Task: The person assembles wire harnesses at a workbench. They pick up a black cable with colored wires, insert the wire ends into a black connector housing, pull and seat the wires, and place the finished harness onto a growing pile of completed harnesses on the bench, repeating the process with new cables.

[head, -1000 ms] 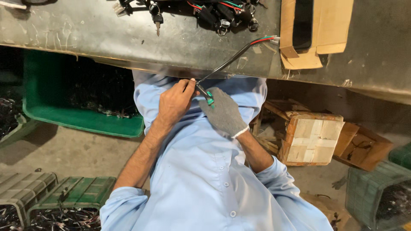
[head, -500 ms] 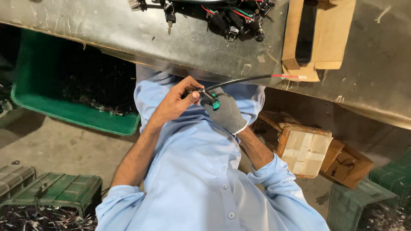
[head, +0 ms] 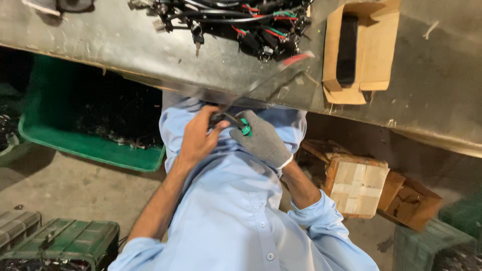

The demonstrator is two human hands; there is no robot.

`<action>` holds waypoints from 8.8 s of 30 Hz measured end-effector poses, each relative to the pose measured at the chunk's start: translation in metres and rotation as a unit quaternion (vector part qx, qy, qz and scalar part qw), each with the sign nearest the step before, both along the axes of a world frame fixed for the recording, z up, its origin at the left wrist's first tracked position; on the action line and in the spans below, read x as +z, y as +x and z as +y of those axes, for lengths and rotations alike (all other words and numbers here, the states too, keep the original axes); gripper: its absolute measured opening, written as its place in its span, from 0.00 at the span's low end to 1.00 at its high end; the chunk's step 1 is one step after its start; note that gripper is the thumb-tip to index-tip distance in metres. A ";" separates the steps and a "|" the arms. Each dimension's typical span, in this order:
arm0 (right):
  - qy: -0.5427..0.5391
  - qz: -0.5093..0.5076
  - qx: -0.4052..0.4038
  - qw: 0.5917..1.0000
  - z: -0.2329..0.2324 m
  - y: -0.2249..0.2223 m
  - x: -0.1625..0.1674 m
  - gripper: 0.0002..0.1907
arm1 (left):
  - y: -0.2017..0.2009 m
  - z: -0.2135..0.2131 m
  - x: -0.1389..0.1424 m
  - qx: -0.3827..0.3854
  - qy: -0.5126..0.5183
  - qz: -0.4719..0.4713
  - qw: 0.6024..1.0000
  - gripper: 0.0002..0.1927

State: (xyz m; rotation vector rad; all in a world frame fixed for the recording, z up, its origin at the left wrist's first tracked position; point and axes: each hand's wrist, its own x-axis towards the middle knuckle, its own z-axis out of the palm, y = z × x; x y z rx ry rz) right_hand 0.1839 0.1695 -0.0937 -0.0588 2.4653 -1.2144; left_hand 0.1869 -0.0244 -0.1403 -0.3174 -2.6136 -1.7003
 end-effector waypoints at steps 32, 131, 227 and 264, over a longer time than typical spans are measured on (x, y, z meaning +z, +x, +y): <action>-0.096 0.405 -0.176 0.892 0.056 -0.057 0.040 0.21 | -0.178 -0.014 0.123 -0.137 -0.259 0.445 0.846 0.08; -0.255 -0.076 -0.152 0.952 0.009 0.015 -0.042 0.13 | 0.003 0.018 -0.028 -0.183 0.318 -0.274 0.889 0.15; -0.022 -0.084 -0.024 0.996 0.011 0.018 -0.028 0.17 | 0.013 0.013 -0.011 -0.040 -0.041 0.003 0.998 0.25; 0.182 0.414 -0.061 0.890 0.042 -0.068 -0.010 0.26 | -0.237 0.023 0.073 0.007 -0.176 0.344 0.922 0.02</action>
